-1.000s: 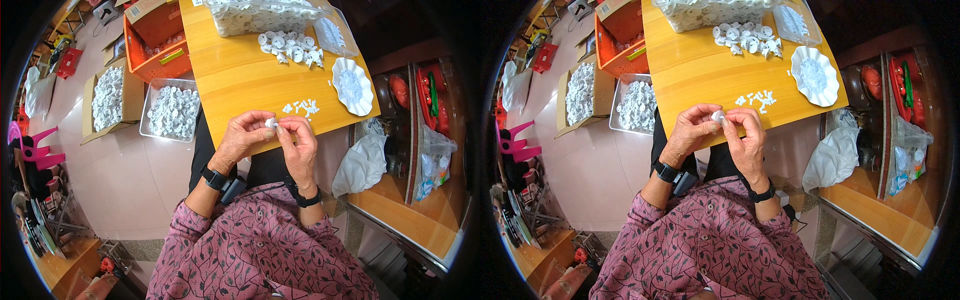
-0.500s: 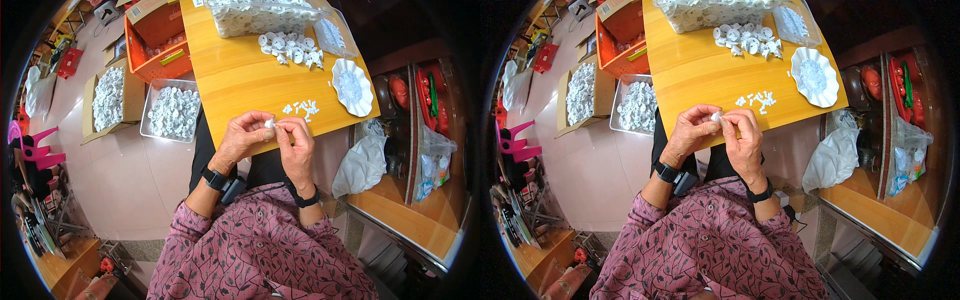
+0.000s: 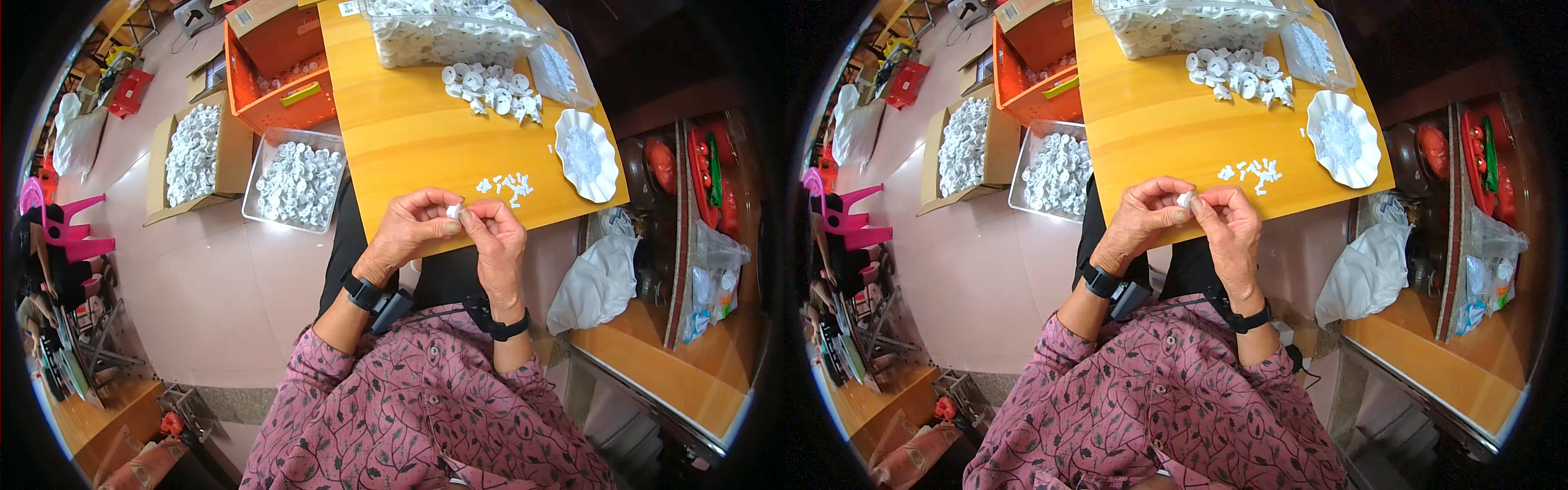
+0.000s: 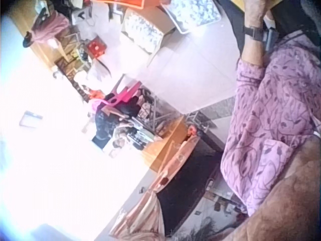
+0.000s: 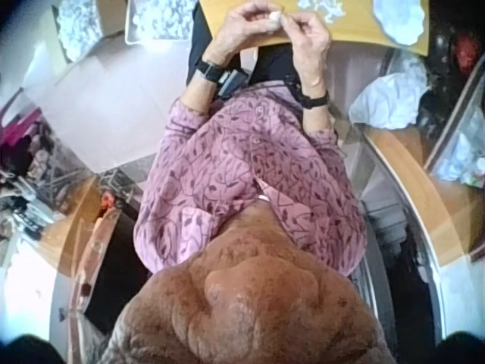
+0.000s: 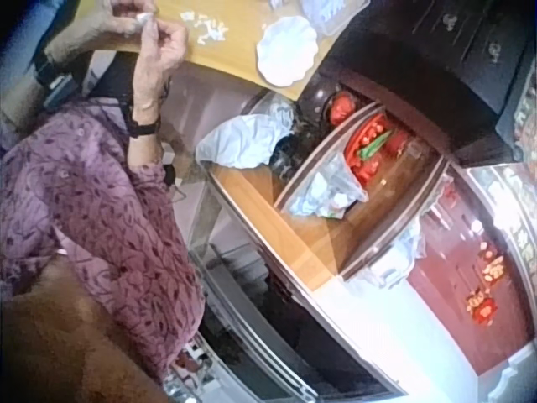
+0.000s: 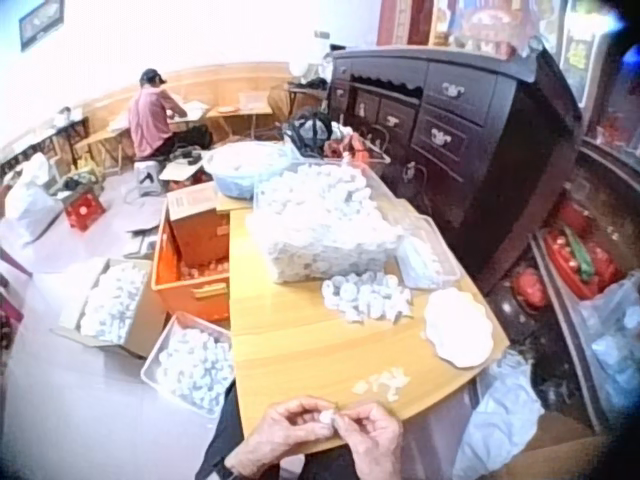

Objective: The person assembles components by hand, picking up a white plastic base and inserting a small white pin into it. They repeat this process for several units, occasionally reaching into a plastic container for more bases.

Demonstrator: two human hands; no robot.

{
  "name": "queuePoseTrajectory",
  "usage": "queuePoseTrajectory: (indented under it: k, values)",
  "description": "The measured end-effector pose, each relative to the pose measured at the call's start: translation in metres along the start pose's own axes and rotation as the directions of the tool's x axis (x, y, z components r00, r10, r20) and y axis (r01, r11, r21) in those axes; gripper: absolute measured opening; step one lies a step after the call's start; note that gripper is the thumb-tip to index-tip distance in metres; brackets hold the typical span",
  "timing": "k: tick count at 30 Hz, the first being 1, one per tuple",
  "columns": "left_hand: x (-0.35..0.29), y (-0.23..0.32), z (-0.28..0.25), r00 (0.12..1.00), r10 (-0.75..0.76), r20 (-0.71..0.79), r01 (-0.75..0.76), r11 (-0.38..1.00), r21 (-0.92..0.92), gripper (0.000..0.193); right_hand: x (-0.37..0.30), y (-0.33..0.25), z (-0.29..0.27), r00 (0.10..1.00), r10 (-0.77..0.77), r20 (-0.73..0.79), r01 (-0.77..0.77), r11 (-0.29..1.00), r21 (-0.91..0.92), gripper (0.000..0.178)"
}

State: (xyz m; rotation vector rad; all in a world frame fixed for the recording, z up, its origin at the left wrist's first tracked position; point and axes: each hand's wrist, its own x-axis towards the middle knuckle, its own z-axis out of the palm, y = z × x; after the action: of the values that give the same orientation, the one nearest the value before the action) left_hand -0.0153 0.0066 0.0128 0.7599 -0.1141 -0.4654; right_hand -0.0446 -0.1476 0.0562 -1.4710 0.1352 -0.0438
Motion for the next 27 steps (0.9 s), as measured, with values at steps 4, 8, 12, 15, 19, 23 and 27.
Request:
queuePoseTrajectory:
  k: [4, 8, 12, 15, 19, 23, 27]
  values:
    - [-0.009, 0.011, 0.005, 0.996, 0.0, -0.091, 0.005, 0.999, 0.046, 0.036, -0.001, 0.002, 0.004, 1.0, 0.01, 0.022, -0.012, 0.997, 0.079, 0.01]
    - [-0.023, 0.032, -0.012, 0.959, 0.142, -0.244, -0.083, 0.968, 0.238, 0.03, -0.005, 0.008, 0.004, 0.999, 0.053, 0.009, -0.053, 0.995, 0.081, 0.011]
    - [-0.032, 0.061, -0.047, 0.865, 0.264, -0.427, -0.205, 0.962, 0.181, 0.028, -0.007, 0.02, -0.019, 0.993, -0.113, -0.029, 0.104, 0.97, -0.219, 0.01]
    - [-0.048, 0.076, -0.107, 0.709, 0.383, -0.592, -0.315, 0.923, 0.221, 0.029, -0.006, 0.014, -0.028, 0.96, -0.273, -0.052, 0.214, 0.846, -0.489, 0.01]
    - [-0.066, 0.081, -0.151, 0.487, 0.399, -0.777, -0.268, 0.915, 0.302, 0.049, 0.006, 0.012, -0.034, 0.897, -0.44, 0.031, 0.323, 0.607, -0.726, 0.015]
    - [-0.067, 0.079, -0.132, 0.491, 0.408, -0.769, -0.204, 0.913, 0.354, 0.052, 0.013, 0.008, -0.027, 0.877, -0.45, 0.169, 0.315, 0.275, -0.908, 0.03]
    - [-0.036, 0.076, -0.071, 0.665, 0.389, -0.638, -0.13, 0.901, 0.414, 0.04, 0.016, 0.012, -0.025, 0.87, -0.436, 0.23, 0.359, 0.24, -0.902, 0.023]
